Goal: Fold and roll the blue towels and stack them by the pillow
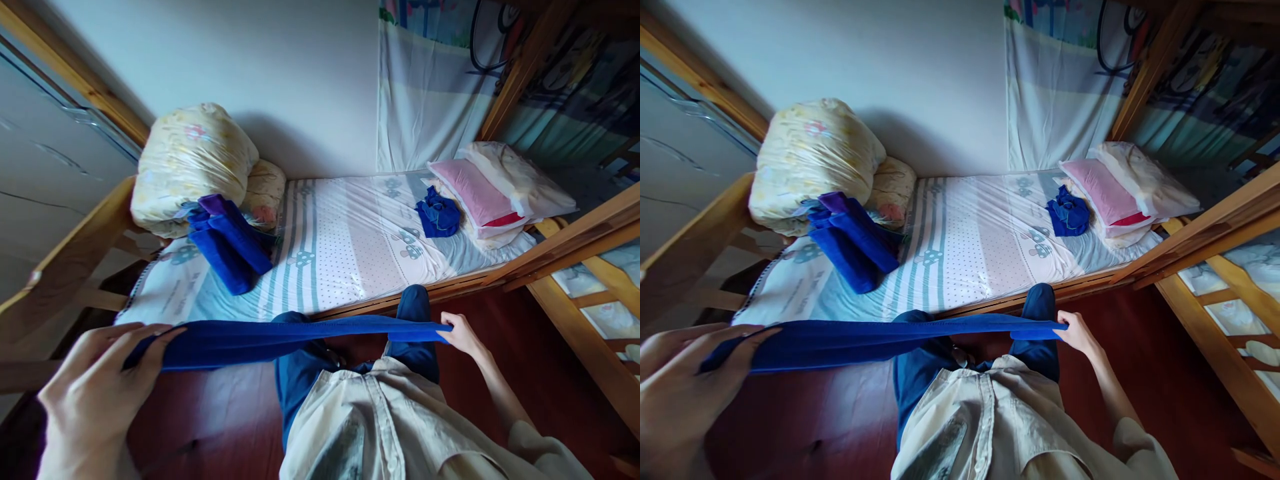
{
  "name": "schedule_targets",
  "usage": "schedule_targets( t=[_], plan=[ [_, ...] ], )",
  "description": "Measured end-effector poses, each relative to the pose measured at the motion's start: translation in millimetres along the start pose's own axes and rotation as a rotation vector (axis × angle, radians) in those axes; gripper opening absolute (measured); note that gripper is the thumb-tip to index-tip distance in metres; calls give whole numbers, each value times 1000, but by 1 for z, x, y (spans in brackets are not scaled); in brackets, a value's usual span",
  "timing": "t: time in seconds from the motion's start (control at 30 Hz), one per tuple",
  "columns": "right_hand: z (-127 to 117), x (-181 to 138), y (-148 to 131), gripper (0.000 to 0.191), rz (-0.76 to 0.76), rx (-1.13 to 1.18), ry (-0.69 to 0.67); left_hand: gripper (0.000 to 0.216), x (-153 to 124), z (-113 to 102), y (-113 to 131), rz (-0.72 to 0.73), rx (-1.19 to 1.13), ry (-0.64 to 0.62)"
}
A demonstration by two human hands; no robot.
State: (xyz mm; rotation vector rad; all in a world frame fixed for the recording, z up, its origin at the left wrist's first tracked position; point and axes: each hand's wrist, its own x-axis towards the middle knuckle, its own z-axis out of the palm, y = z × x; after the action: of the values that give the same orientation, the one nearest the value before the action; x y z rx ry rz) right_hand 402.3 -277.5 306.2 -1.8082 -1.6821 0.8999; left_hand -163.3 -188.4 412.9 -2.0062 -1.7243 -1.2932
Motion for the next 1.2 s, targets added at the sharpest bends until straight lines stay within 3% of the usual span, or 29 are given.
schedule_targets(
  t=[0.07, 0.2, 0.4, 0.53, 0.7, 0.87, 1.07, 1.2],
  plan=[
    [-11, -5, 3, 22, 45, -35, 7, 23, 0, -1, 3, 117, 56, -46],
    [-30, -14, 3, 4, 134, -110, -140, 15, 2, -2, 11, 253, 59, -129],
    [-40, -24, 7, 14, 214, -106, -357, 61, -4, -4, 9, 237, 51, -162],
    [-39, -30, 16, 9, 246, -150, -378, 64, -11, -8, 0, 203, 83, -157],
    [-44, -26, 20, 28, 246, -130, -260, 62, -14, -10, -10, 188, 128, -215],
    [-73, -5, 9, 54, 216, -15, -144, 49, 0, -3, -20, 149, 176, -260],
    [-111, 16, -15, 67, 108, 14, -103, 32, 16, 5, -21, 7, 189, -188],
    [-122, 19, -27, 67, 122, 19, -104, 32, 15, 8, -26, 45, 177, -138]
  ],
)
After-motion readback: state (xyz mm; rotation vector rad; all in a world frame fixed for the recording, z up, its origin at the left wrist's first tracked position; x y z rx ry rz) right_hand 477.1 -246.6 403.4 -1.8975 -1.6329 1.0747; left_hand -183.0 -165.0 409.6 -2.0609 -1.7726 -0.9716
